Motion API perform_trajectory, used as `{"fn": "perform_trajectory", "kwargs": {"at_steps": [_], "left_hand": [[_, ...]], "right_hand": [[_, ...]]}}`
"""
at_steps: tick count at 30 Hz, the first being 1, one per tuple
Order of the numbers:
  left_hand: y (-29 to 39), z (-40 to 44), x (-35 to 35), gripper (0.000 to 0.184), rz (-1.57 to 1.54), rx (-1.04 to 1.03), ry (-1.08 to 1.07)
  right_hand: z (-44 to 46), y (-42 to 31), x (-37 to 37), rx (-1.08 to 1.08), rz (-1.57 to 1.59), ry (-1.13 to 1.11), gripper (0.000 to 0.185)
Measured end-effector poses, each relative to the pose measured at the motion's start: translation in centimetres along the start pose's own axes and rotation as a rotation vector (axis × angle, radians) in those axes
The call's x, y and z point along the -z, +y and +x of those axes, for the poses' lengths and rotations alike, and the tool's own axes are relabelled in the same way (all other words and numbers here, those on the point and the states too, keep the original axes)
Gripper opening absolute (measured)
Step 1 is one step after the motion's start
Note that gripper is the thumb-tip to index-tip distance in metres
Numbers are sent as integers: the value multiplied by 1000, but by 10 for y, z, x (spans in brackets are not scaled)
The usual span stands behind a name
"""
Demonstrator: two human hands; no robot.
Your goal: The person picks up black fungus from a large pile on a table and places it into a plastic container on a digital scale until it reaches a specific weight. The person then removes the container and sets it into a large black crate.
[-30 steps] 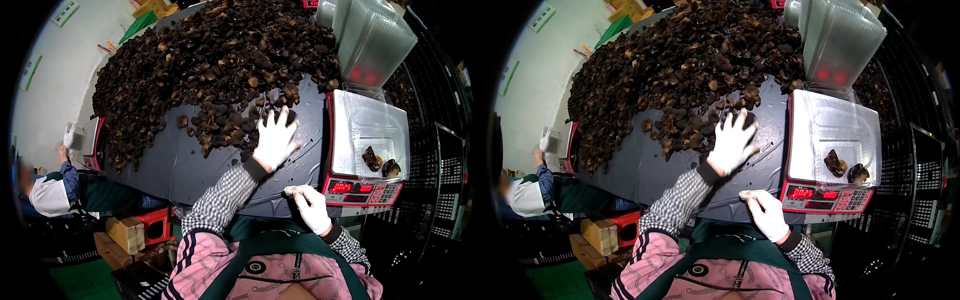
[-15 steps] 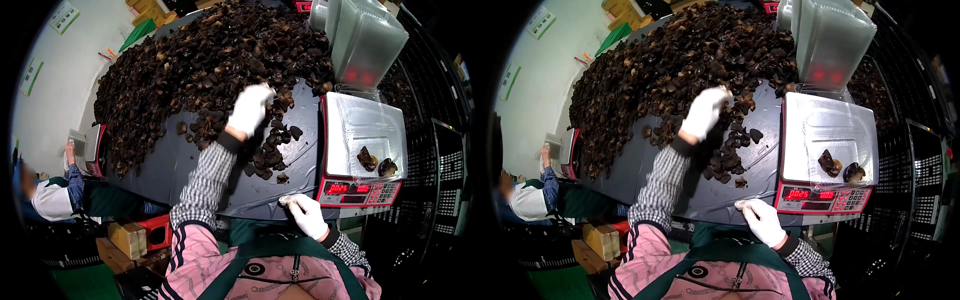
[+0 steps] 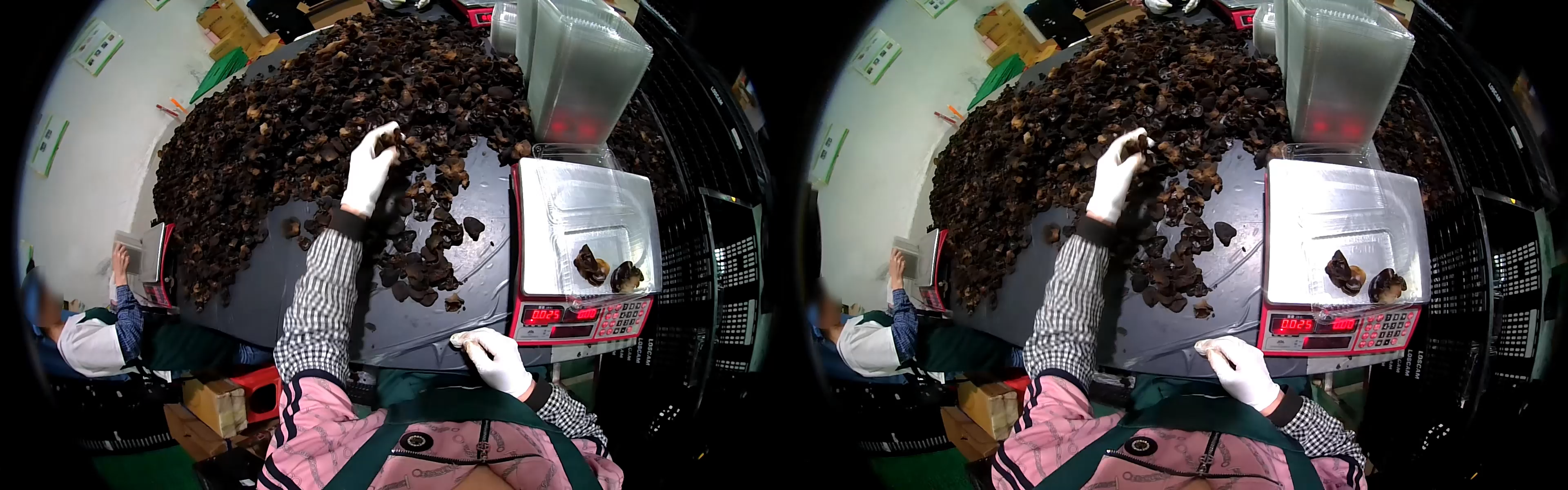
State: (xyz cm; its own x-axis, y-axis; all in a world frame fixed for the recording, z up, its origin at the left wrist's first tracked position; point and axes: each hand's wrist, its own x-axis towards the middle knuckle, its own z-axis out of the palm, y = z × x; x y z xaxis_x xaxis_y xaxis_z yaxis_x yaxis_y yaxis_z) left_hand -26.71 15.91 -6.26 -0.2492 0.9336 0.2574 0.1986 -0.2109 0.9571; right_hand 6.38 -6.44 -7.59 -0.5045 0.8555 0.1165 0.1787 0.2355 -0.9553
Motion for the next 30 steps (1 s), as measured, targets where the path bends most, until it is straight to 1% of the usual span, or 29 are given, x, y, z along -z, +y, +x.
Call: {"fn": "perform_trajectory", "kwargs": {"at_steps": [1, 2, 3, 5, 7, 9, 11, 12, 13, 15, 16, 17, 19, 20, 21, 23, 24, 25, 26, 27, 28, 29, 30], "left_hand": [[28, -20, -1, 55, -380, 257, -86], [39, -35, 0, 56, -569, 274, -179], [50, -50, -4, 56, -675, 280, -220], [73, -72, -19, 54, -733, 357, -241], [83, -84, -38, 54, -762, 320, -399], [111, -97, -66, 49, -565, 312, -513], [134, -107, -102, 42, -219, 135, -513], [141, -115, -123, 35, -314, 134, -521], [148, -119, -143, 34, -179, 54, -517], [151, -122, -175, 39, -43, -288, -505], [150, -124, -189, 44, 104, -411, -483], [149, -126, -200, 50, 261, -529, -456], [148, -134, -217, 63, 252, -574, -442], [148, -138, -219, 68, 279, -585, -426], [150, -146, -217, 69, 292, -675, -320], [148, -165, -200, 64, 276, -647, -373], [148, -170, -181, 51, 314, -596, -448], [124, -177, -167, 38, 307, -601, -400], [105, -188, -150, 32, 438, -606, -250], [99, -186, -126, 31, 515, -516, -264], [75, -191, -102, 30, 634, -481, -124], [68, -193, -80, 35, 777, -381, -56], [72, -198, -63, 41, 837, -293, -33]], "right_hand": [[1, 0, -1, 4, 12, -13, 10], [2, -1, -2, -3, 25, -33, 10], [3, 0, -4, -11, 36, -51, 10], [3, 0, -6, -1, 54, -72, 11], [1, 1, -9, 31, 60, -69, 12], [-4, 1, -10, 25, 50, -66, 12], [-9, 0, -8, -14, 43, -85, 13], [-11, -1, -7, -2, 57, -56, 13], [-13, -2, -4, -7, 53, -35, 12], [-15, -6, -1, -10, 59, -22, 12], [-17, 0, 0, 32, -14, -9, 11], [-20, -2, 3, 25, -41, 4, 10], [-26, 1, 6, 15, -122, 10, 10], [-29, 3, 8, -22, -129, -4, 10], [-29, 2, 9, -31, -78, 11, 11], [-33, 5, 13, -157, -123, -48, 11], [-31, 1, 12, -110, -83, -8, 13], [-35, 16, 9, -83, -69, -26, 14], [-31, 10, 9, -94, 2, -47, 15], [-27, 4, 8, -104, 74, -70, 15], [-29, 9, 6, -129, 77, -112, 17], [-29, 11, 3, -184, 153, -129, 18], [-29, 12, 0, -239, 229, -142, 19]]}}
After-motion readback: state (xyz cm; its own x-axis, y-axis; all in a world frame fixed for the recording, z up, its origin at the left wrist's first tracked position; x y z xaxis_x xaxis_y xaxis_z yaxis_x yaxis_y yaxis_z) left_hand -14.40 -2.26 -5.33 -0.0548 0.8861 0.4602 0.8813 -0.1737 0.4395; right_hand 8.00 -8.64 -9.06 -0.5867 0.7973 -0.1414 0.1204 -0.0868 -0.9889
